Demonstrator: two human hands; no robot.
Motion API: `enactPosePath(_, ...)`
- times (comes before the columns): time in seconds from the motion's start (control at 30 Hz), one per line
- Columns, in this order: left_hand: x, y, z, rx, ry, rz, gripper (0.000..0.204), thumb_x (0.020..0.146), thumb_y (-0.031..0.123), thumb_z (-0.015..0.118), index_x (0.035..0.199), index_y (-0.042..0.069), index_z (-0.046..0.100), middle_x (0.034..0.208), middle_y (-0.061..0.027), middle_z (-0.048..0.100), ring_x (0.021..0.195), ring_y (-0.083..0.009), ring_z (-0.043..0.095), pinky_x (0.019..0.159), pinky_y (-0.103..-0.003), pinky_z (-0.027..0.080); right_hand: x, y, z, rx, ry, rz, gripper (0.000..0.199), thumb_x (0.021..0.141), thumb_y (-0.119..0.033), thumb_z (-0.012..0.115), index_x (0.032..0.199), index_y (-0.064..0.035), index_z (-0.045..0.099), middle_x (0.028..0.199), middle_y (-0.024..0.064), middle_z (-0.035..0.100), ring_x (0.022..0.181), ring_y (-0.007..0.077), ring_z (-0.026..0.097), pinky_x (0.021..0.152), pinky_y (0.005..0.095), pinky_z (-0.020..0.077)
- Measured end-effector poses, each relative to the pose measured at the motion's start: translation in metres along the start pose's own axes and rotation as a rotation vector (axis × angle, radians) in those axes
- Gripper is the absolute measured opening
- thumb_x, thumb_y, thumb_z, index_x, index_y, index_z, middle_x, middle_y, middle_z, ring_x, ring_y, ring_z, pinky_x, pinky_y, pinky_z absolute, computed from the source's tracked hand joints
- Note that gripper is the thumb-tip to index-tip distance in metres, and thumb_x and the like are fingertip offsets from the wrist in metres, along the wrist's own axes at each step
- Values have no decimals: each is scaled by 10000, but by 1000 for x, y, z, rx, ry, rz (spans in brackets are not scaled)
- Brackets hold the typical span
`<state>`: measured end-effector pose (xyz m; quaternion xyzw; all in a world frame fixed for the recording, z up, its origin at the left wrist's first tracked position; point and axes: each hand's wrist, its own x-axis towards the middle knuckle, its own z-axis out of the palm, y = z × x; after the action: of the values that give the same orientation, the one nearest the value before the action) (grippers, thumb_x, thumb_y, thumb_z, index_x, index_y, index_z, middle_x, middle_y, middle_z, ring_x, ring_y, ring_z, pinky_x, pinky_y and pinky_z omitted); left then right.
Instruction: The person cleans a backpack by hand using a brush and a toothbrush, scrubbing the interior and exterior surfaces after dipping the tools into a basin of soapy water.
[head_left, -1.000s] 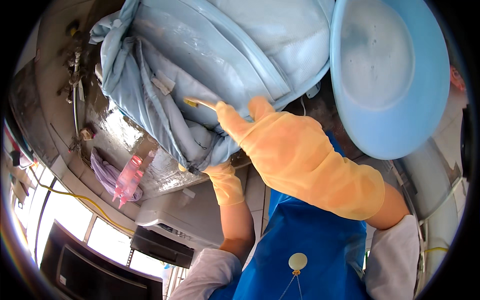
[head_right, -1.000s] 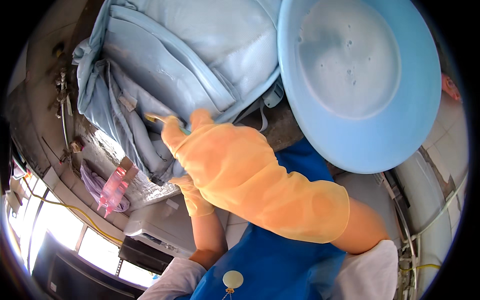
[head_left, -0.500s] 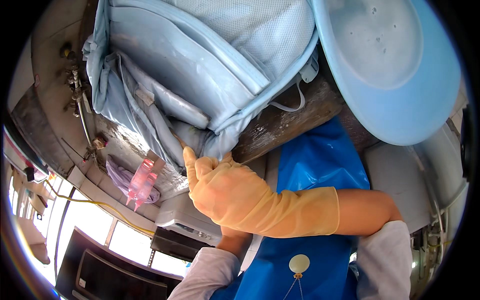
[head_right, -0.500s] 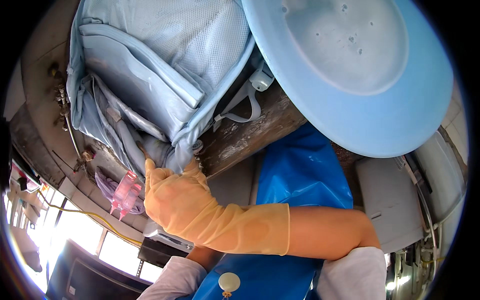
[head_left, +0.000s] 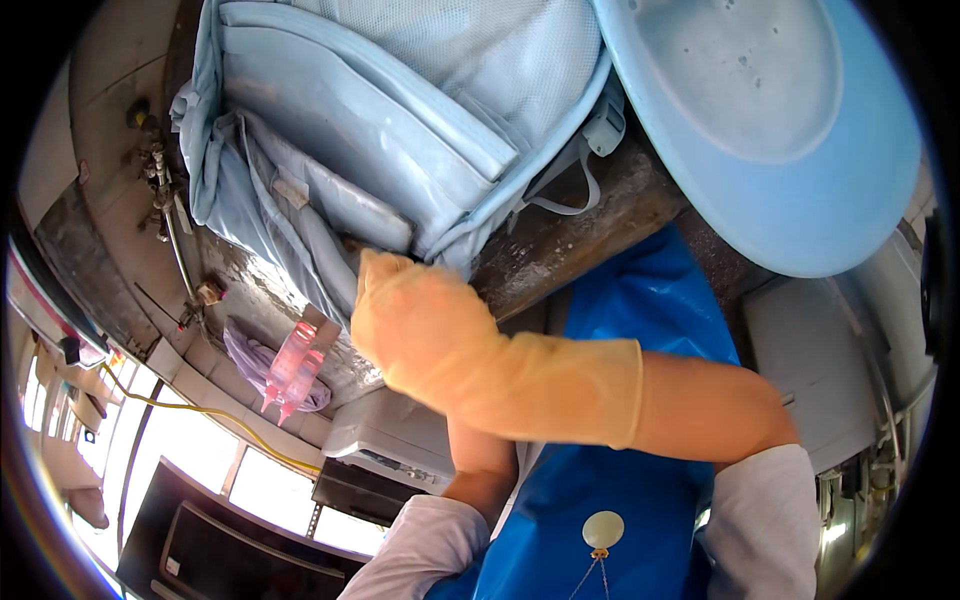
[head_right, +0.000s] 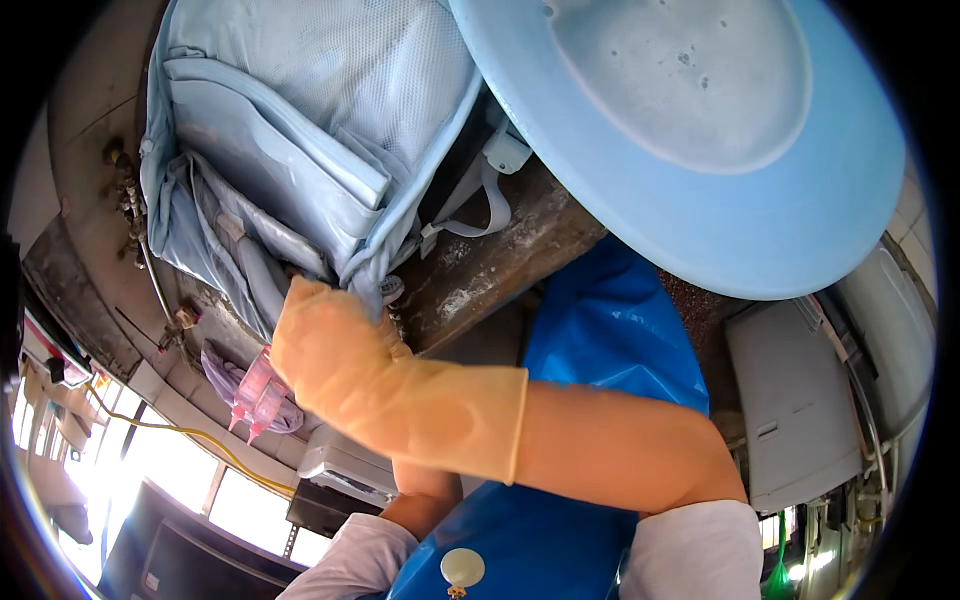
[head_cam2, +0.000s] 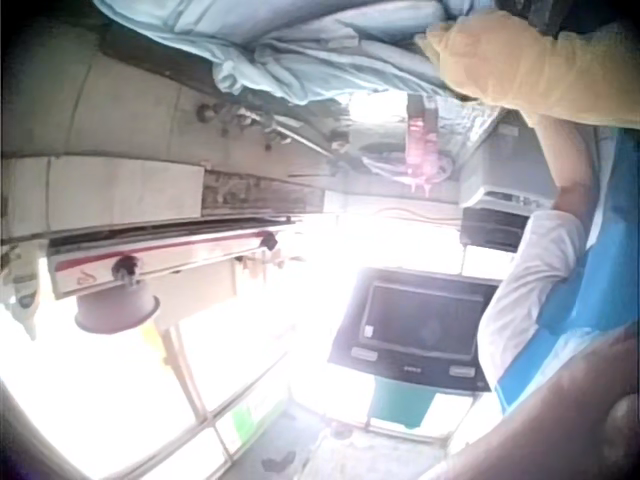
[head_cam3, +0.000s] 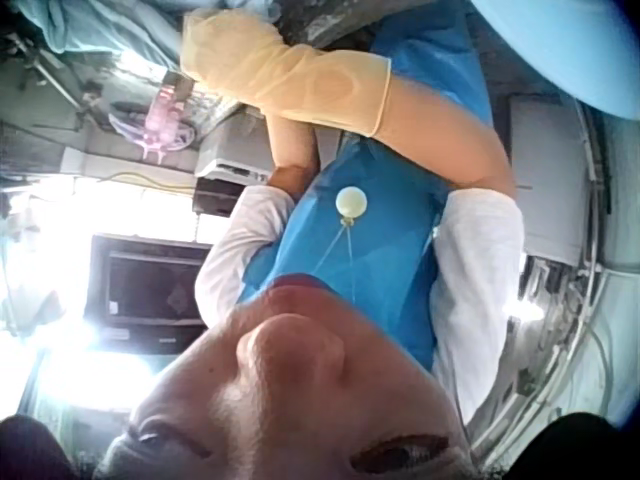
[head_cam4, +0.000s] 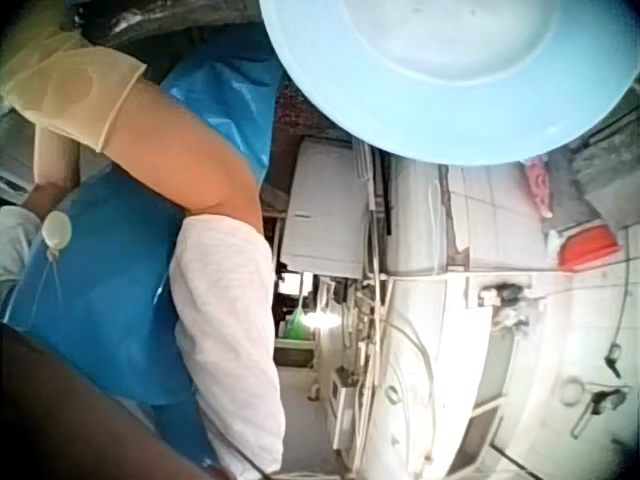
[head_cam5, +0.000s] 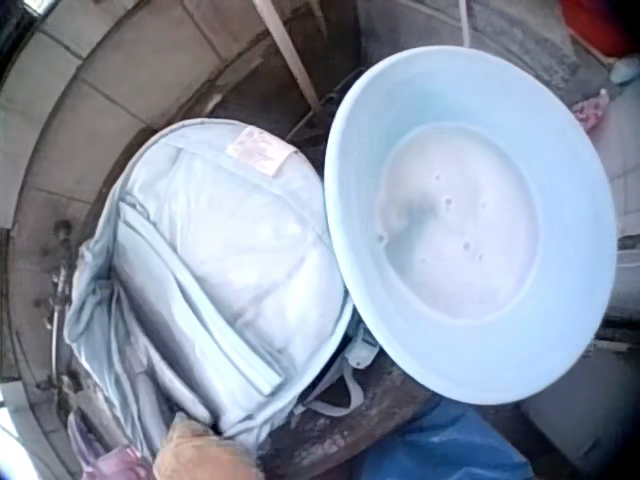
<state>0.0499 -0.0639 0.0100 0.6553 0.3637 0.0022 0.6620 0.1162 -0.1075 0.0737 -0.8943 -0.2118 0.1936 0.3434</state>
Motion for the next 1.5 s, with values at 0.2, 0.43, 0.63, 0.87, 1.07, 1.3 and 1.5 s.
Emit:
enactPosePath(0.2,0,0,-3,-15,-13,18,567,867,320,644,1316,35,447,1155,-85,534,1040,-196,516,908,-325,424,-7,7,1,-13,169,175,274,839,-137,612,1068,7,656,723,56,567,516,162,596,421,285,465)
enactPosePath(0.43,6,-3,-8,-30,-9,24,612,851,341,660,1334,35,444,1190,-84,540,1076,-196,519,935,-323,423,-22,22,-24,-20,156,158,572,776,-172,618,1314,5,532,776,46,524,572,166,603,439,300,484)
enactPosePath(0.63,22,-5,-9,-65,0,44,650,837,359,674,1350,35,441,1220,-82,545,1107,-196,521,958,-322,422,-33,44,-52,-153,262,136,645,724,-188,634,1342,-34,531,768,26,477,602,159,568,478,283,480)
enactPosePath(0.87,40,-19,-27,-176,63,37,695,820,380,689,1369,35,437,1255,-81,551,1143,-196,524,985,-320,422,-38,52,-77,-195,302,5,558,717,-141,637,1272,-93,612,747,7,445,587,152,528,454,276,436)
enactPosePath(1.07,39,-52,-49,-298,-79,14,1022,580,705,678,1359,83,454,1225,-100,552,1059,-262,556,936,-408,486,-38,31,-78,-219,394,-81,602,645,-51,716,1232,-179,671,767,4,454,586,165,519,445,291,416)
enactPosePath(1.3,27,-37,-34,-815,-177,-96,903,607,480,669,1358,38,433,1217,-138,558,1054,-312,559,947,-448,483,-30,-27,-23,-21,232,-311,545,808,-120,624,1346,-95,543,796,6,501,591,187,572,494,339,472)
enactPosePath(1.5,30,-20,-38,-1213,-304,-252,820,630,287,661,1356,-2,415,1210,-171,564,1050,-355,560,957,-482,480,1,-97,114,276,-9,-342,480,910,-71,548,1370,9,438,874,116,578,745,278,631,651,343,523)
